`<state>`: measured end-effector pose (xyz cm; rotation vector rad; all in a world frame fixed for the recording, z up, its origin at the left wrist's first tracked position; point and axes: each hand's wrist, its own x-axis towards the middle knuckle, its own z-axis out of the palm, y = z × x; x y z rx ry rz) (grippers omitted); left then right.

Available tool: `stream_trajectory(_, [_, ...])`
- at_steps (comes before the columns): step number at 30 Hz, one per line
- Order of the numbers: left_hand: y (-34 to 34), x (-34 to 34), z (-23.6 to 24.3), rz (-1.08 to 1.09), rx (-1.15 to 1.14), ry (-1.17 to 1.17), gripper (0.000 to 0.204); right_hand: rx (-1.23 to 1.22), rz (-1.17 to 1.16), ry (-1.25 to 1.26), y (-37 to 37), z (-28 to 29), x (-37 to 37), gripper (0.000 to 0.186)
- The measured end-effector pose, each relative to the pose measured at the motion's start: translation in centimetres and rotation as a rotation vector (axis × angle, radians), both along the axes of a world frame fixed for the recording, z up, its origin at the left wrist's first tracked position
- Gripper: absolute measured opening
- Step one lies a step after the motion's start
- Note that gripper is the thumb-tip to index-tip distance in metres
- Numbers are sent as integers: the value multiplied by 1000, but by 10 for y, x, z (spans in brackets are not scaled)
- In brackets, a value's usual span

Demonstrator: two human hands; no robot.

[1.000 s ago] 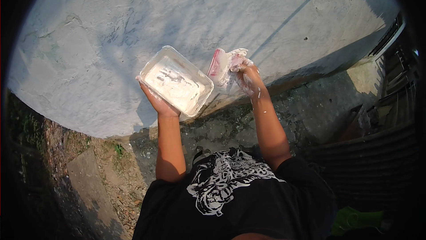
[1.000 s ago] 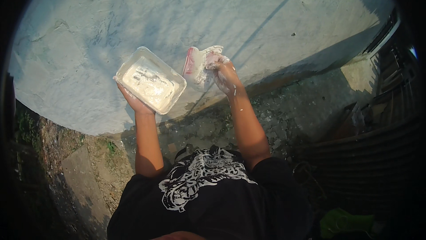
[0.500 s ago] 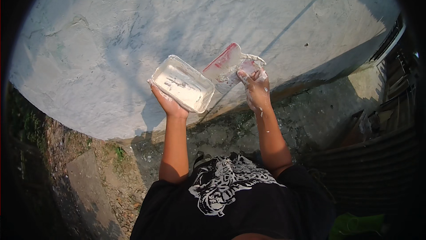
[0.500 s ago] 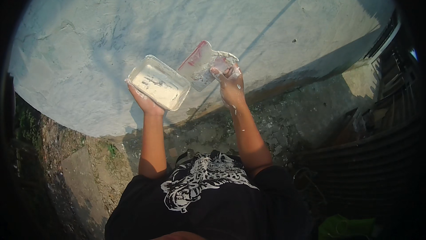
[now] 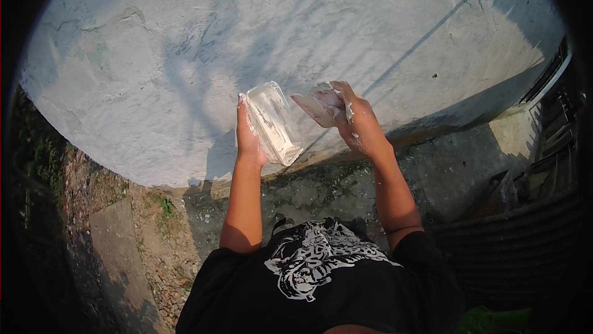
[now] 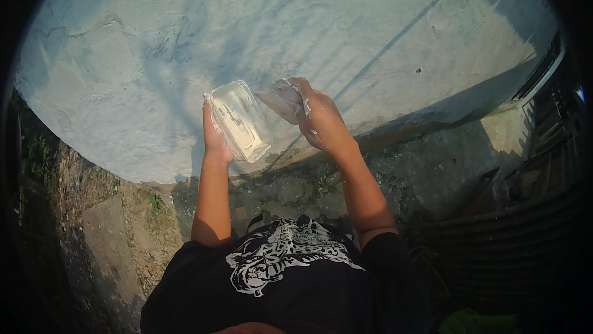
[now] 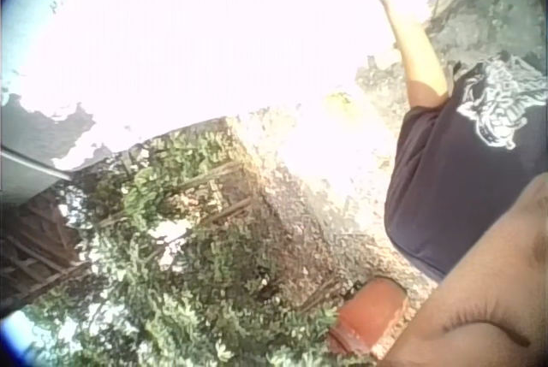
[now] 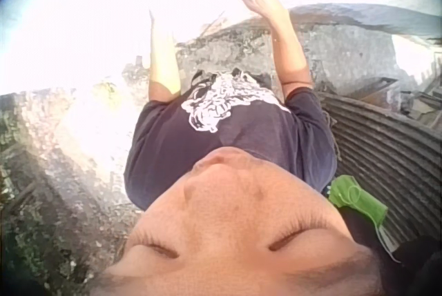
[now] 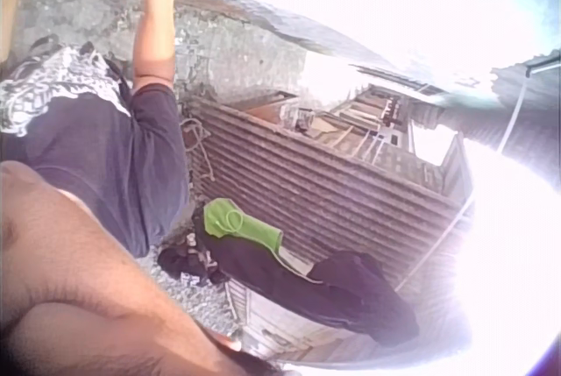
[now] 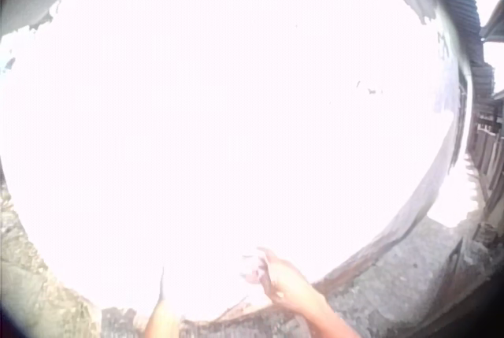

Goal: The person applies plaster to an exterior wall, repeatedly scooping compound from a plastic container onto a putty knife and spreading it onto the wall.

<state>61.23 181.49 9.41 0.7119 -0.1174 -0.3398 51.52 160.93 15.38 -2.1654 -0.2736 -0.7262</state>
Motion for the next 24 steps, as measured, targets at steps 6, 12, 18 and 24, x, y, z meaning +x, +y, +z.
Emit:
stream_trajectory(6, [-5, -3, 7, -186, 144, 7, 64, -875, -6, -101, 20, 27, 28, 44])
stream_trajectory(12, [-3, -4, 0, -193, 125, 52, 60, -1100, -31, -163, 34, 16, 55, 32])
stream_trajectory(18, [2, 5, -17, -196, 51, 58, 61, -1064, 60, -100, 41, 12, 63, 32])
stream_trajectory(24, [2, 9, -16, -192, 14, 41, 65, -1011, 152, -60, 37, 8, 69, 23])
